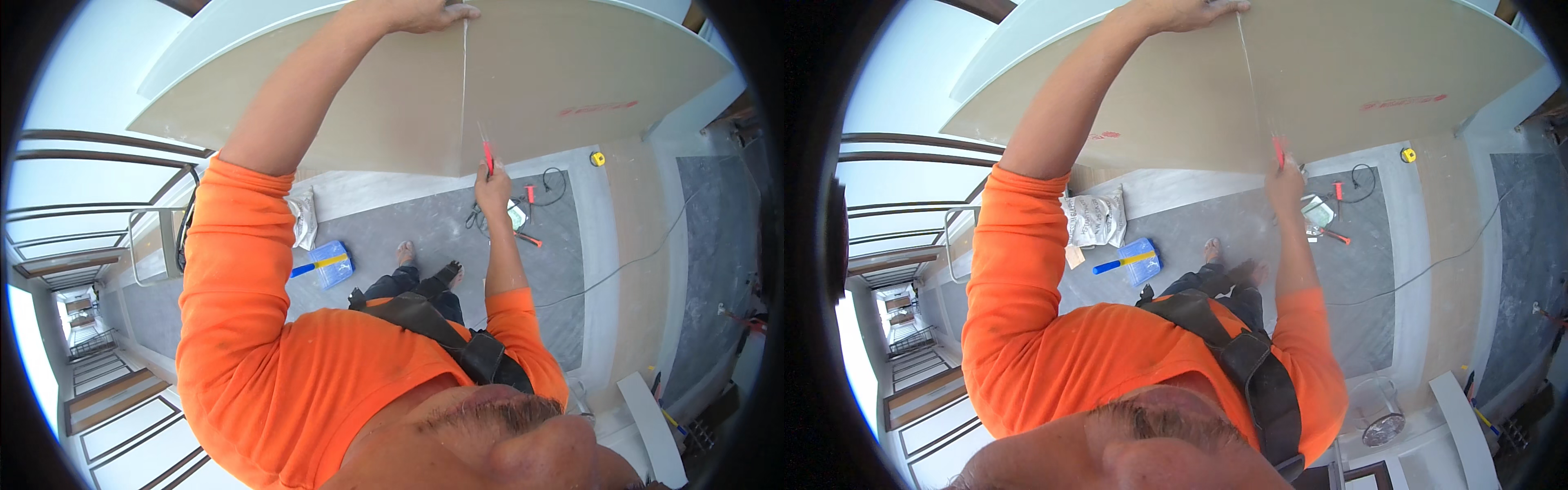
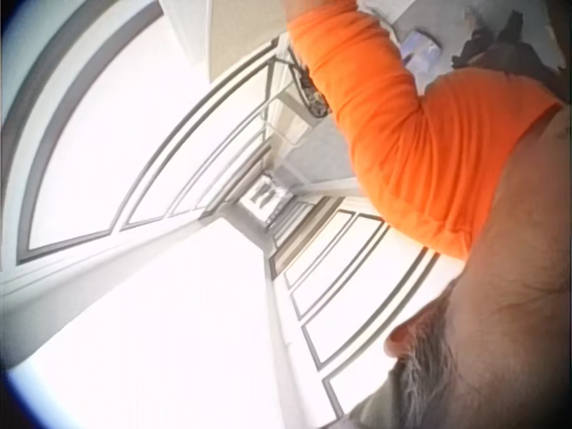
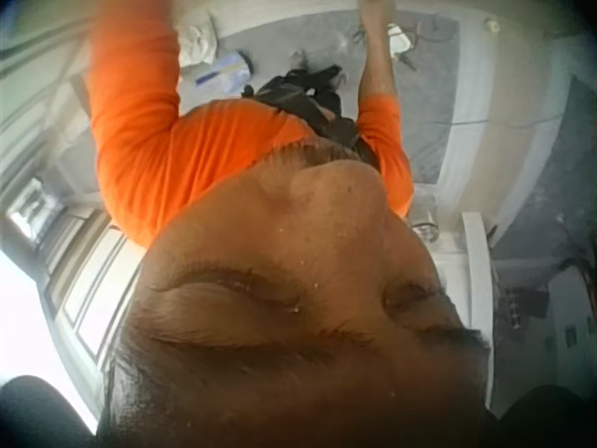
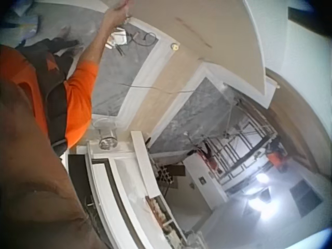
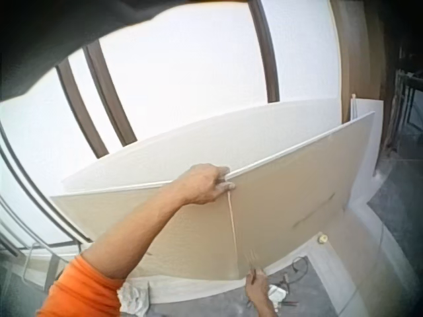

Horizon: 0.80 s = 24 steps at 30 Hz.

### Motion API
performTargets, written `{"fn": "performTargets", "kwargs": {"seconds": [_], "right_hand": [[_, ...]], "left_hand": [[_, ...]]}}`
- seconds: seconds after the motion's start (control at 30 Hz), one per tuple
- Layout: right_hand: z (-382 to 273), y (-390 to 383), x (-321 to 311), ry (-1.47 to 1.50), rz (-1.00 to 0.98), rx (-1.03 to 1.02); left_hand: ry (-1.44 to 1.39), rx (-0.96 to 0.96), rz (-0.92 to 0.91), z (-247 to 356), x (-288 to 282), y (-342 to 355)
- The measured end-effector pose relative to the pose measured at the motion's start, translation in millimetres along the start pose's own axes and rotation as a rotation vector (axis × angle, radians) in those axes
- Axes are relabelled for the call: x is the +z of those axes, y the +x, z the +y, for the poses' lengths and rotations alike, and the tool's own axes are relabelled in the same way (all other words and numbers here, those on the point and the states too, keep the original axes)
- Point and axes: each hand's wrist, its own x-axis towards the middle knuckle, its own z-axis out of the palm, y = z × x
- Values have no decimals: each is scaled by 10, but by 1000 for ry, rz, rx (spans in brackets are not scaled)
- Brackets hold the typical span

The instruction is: The person measures and marks a large ceiling panel using a tape measure and utility knife, then cuts along the marked lines with a straightedge. After cutting, the person removes the cut piece and sets it aside.

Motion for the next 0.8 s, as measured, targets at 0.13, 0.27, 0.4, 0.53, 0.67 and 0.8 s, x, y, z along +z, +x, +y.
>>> {"fn": "performTargets", "kwargs": {"seconds": [0.13,0.27,0.4,0.53,0.67,0.8], "right_hand": [[-133,161,238,2,-32,-5],[-31,314,495,111,107,-223],[82,471,591,163,155,-280],[-110,559,552,222,75,-306],[-193,714,538,217,163,-358],[-238,724,643,188,109,-275]], "left_hand": [[-64,22,-15,26,-66,-120],[-60,-26,29,116,24,-133],[-76,0,60,174,104,-107],[-84,-56,68,215,21,-175],[-115,-59,26,272,11,-73],[-150,-126,41,296,12,-123]]}}
